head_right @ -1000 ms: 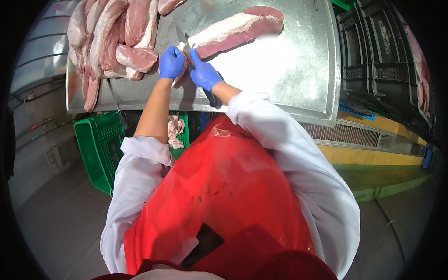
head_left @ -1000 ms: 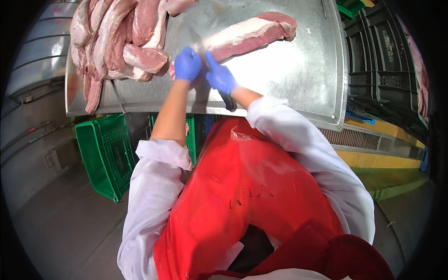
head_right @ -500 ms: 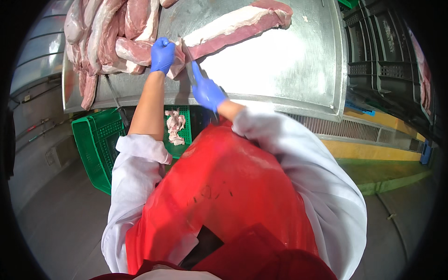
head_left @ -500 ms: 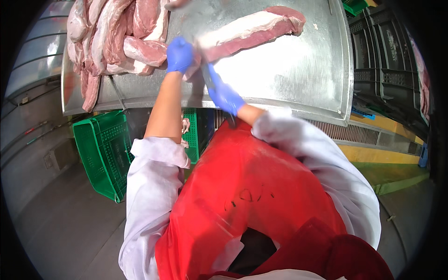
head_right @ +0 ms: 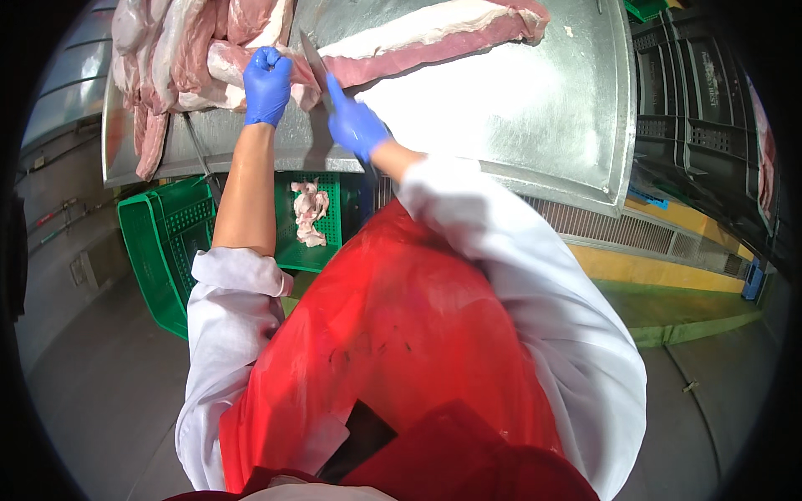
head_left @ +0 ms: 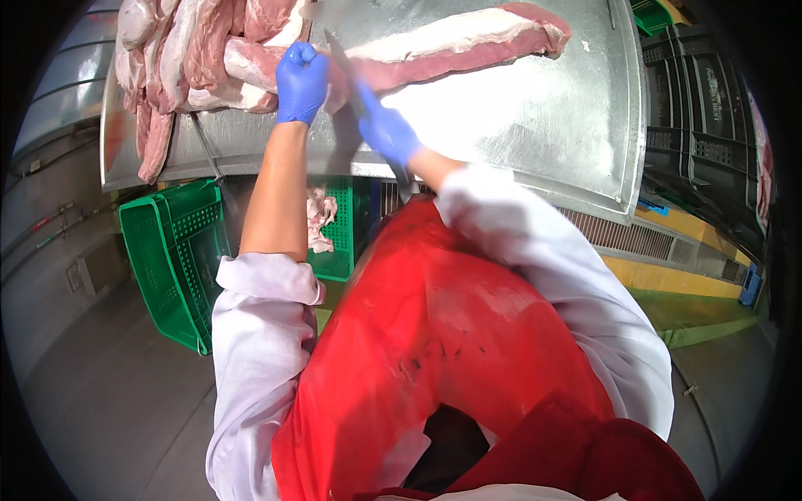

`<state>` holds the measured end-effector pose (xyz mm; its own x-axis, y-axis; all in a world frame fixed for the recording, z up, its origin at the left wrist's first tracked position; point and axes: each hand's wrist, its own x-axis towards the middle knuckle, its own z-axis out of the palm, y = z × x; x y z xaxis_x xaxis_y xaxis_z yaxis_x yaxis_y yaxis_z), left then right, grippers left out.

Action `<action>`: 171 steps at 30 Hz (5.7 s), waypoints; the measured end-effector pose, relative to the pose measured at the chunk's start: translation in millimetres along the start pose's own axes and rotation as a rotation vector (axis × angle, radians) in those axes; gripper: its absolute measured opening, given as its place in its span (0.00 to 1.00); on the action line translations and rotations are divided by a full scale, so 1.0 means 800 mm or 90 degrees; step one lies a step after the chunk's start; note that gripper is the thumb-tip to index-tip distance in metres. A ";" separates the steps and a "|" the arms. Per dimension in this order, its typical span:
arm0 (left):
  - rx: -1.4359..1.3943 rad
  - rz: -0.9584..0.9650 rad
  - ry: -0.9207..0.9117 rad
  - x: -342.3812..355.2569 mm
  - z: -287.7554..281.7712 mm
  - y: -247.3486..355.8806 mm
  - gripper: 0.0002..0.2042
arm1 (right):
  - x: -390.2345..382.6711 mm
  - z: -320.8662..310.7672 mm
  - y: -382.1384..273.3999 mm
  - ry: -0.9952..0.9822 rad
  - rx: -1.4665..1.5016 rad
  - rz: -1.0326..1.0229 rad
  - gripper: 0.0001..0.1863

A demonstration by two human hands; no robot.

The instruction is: The person trims fat and connective tissue from large pieces of raw meat using a knife. The trimmed pieces are placed into a green basket, and the cleaned meat is set aside on the metal table.

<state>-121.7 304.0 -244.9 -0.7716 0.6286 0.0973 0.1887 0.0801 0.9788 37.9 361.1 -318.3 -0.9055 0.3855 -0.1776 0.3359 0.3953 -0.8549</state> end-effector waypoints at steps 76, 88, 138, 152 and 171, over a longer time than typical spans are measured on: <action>0.463 -0.035 0.207 -0.228 -0.124 -0.109 0.22 | 0.011 -0.140 -0.009 -0.215 0.027 -0.128 0.37; 0.389 0.028 0.289 -0.135 0.019 -0.135 0.04 | 0.045 -0.100 0.028 -0.299 -0.444 -0.260 0.39; 0.539 0.213 -0.284 0.065 0.126 -0.056 0.14 | -0.246 -0.232 0.178 0.191 0.085 0.154 0.37; 0.534 -0.052 -0.297 0.112 0.340 -0.012 0.19 | 0.010 -0.326 0.202 0.300 0.244 0.023 0.40; 0.234 -0.272 -0.252 0.155 0.291 0.046 0.13 | -0.077 -0.225 0.174 0.079 0.161 -0.023 0.37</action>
<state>-69.2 564.8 -238.9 -0.5577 0.7130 -0.4249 0.1651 0.5970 0.7851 187.2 542.7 -338.5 -0.8718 0.4801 -0.0974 0.2148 0.1961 -0.9568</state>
